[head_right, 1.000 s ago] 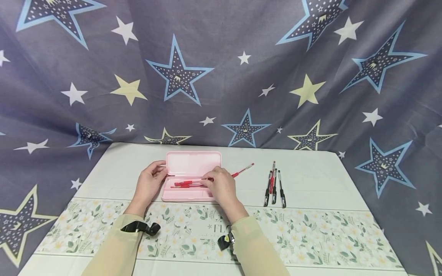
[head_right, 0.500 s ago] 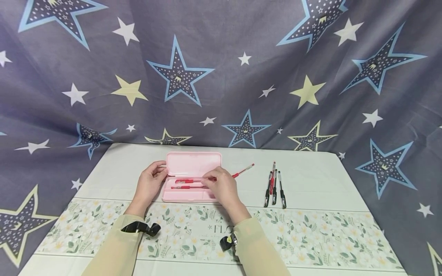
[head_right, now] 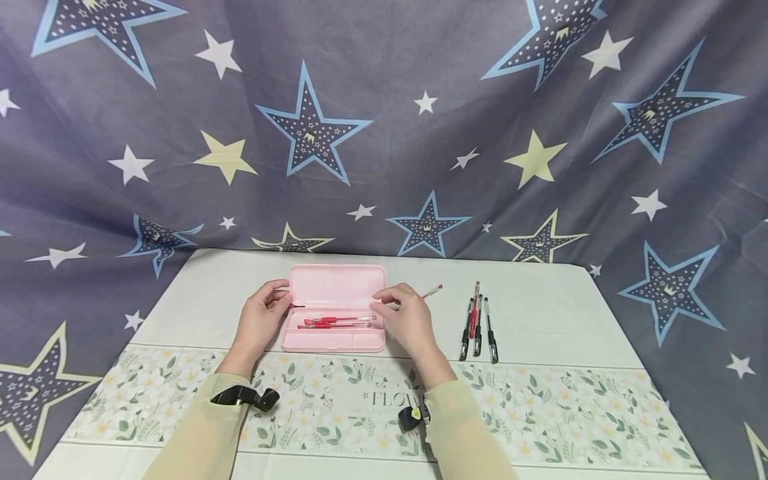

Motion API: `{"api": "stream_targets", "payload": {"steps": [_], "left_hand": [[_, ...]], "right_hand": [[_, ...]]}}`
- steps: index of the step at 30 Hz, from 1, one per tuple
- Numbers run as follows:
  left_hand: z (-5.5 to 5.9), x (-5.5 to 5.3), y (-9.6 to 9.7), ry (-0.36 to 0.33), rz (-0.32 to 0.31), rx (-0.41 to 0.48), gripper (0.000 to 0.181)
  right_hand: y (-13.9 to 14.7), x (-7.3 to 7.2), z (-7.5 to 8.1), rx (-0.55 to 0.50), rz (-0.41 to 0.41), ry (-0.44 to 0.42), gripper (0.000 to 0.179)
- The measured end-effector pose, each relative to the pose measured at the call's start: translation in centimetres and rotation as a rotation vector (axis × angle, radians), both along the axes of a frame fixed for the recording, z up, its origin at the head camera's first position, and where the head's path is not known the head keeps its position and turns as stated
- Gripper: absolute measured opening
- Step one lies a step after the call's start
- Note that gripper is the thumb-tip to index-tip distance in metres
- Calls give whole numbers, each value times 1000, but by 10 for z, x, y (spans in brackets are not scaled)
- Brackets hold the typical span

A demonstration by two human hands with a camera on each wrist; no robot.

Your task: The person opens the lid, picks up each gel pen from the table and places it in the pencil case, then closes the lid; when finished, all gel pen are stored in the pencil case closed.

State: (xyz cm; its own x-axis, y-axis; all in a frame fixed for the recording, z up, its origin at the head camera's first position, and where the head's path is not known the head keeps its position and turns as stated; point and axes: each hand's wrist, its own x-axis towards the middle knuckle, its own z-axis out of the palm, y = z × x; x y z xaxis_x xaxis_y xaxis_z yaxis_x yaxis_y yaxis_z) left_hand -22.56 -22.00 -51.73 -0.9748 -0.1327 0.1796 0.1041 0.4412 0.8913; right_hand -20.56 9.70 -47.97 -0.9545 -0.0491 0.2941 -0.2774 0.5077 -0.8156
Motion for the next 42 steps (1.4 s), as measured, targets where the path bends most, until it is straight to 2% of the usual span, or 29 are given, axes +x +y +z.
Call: {"api": "stream_targets", "payload": {"steps": [9,14,28,37,42], "left_hand": [[-1,0,0,-8,17,-22,31],[0,1,-1,-16,20,-16,31],[-2,1,2,-21,20,3,30],[-1,0,2,-16,15,8,29],[1,0,2,-21,13,-5,30]], "right_hand": [[42,-6,-1,-52,-92,-49,23],[55,-10,-5,-68,-133,-74,29],[67,-12,-19,-79,-135,-149,44],[71,-17,-28,-80,-116,-155,47],[72,-20,-33,3,-95,-123,49]]}}
